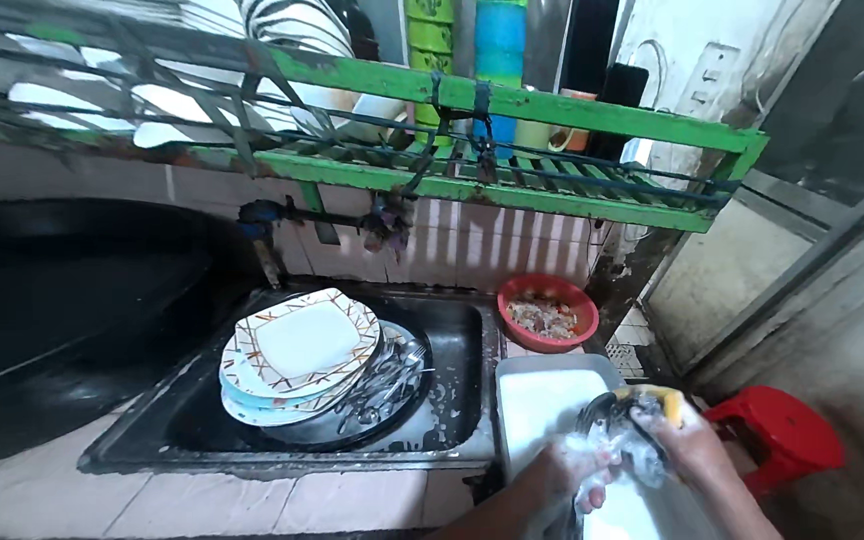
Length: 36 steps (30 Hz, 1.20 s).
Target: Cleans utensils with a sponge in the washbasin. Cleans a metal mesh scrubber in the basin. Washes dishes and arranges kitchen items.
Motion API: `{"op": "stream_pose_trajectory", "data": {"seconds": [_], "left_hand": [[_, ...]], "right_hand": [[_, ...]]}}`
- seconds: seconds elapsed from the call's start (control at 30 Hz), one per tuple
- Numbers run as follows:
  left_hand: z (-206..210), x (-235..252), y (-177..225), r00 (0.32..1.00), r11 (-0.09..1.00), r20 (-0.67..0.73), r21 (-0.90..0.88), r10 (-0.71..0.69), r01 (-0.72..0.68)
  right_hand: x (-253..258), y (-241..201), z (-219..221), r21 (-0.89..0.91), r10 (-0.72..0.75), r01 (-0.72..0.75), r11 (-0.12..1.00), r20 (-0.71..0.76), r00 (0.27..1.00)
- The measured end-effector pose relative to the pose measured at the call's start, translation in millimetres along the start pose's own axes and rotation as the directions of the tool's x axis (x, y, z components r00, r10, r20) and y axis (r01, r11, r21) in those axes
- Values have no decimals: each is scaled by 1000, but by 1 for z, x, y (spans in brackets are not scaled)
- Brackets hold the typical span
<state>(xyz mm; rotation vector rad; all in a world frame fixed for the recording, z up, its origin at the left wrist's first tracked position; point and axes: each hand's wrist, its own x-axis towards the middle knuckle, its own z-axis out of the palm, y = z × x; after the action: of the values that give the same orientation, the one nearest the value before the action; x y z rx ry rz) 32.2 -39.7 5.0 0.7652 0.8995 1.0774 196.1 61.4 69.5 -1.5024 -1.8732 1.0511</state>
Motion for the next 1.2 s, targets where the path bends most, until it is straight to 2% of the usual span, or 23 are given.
{"op": "stream_pose_trajectory", "data": {"seconds": [0.07,0.1,0.17,0.2,0.3,0.37,0.43,0.47,0.53,0.6,0.67,0.7,0.77,0.83,0.87,0.93,1.03,1.1,1.2], "left_hand": [[3,-3,2,999,997,-25,73,-22,23],[5,-4,1,998,994,-57,109,-13,19],[11,-4,2,988,989,-152,145,-14,36],[13,-3,5,980,988,-195,142,-32,60],[17,-4,12,957,985,-276,120,-89,127],[14,-6,11,957,988,-276,96,-94,125],[6,-4,1,969,996,-245,88,-11,33],[1,-1,-4,969,996,-239,78,58,-41],[-7,6,-6,960,982,-212,-6,182,-188],[-10,11,-11,933,946,-168,-10,319,-325],[-8,6,-13,919,919,-46,71,391,-387],[-7,3,-11,924,921,-12,78,383,-381],[-1,0,1,967,968,-38,-1,253,-253],[1,2,5,987,989,-59,5,149,-149],[2,3,5,990,993,-81,33,119,-116],[4,7,5,976,995,-193,49,96,-88],[-1,11,8,944,975,-330,-201,19,-90],[0,9,13,958,939,-278,-343,-74,-27],[1,7,12,980,942,-157,-329,-122,65]], "right_hand": [[8,12,-7,195,-91,129,972,-194,977],[14,16,-12,353,-108,206,913,-277,955],[20,22,-16,577,-97,286,765,-335,937],[16,21,-12,603,-61,244,759,-308,949],[-11,16,29,410,125,-62,910,-130,984],[-18,19,48,352,135,-106,930,-60,989],[-16,17,40,308,143,-117,944,-65,988],[-14,12,26,228,172,-163,960,-21,985],[-9,6,-4,-46,255,-251,967,191,948],[-6,5,-13,-314,328,-204,927,417,848],[-8,7,-2,-452,355,-96,887,531,769],[-11,8,5,-471,361,-70,879,564,742],[-20,11,19,-443,346,-58,895,605,717],[-25,17,26,-407,335,-70,911,628,702],[-27,19,27,-394,336,-89,915,621,708],[-30,19,24,-333,334,-173,927,525,783],[-24,21,10,-85,291,-278,957,280,915],[-15,21,-2,34,246,-256,966,181,952],[-6,14,-17,113,195,-194,975,2,981]]}}
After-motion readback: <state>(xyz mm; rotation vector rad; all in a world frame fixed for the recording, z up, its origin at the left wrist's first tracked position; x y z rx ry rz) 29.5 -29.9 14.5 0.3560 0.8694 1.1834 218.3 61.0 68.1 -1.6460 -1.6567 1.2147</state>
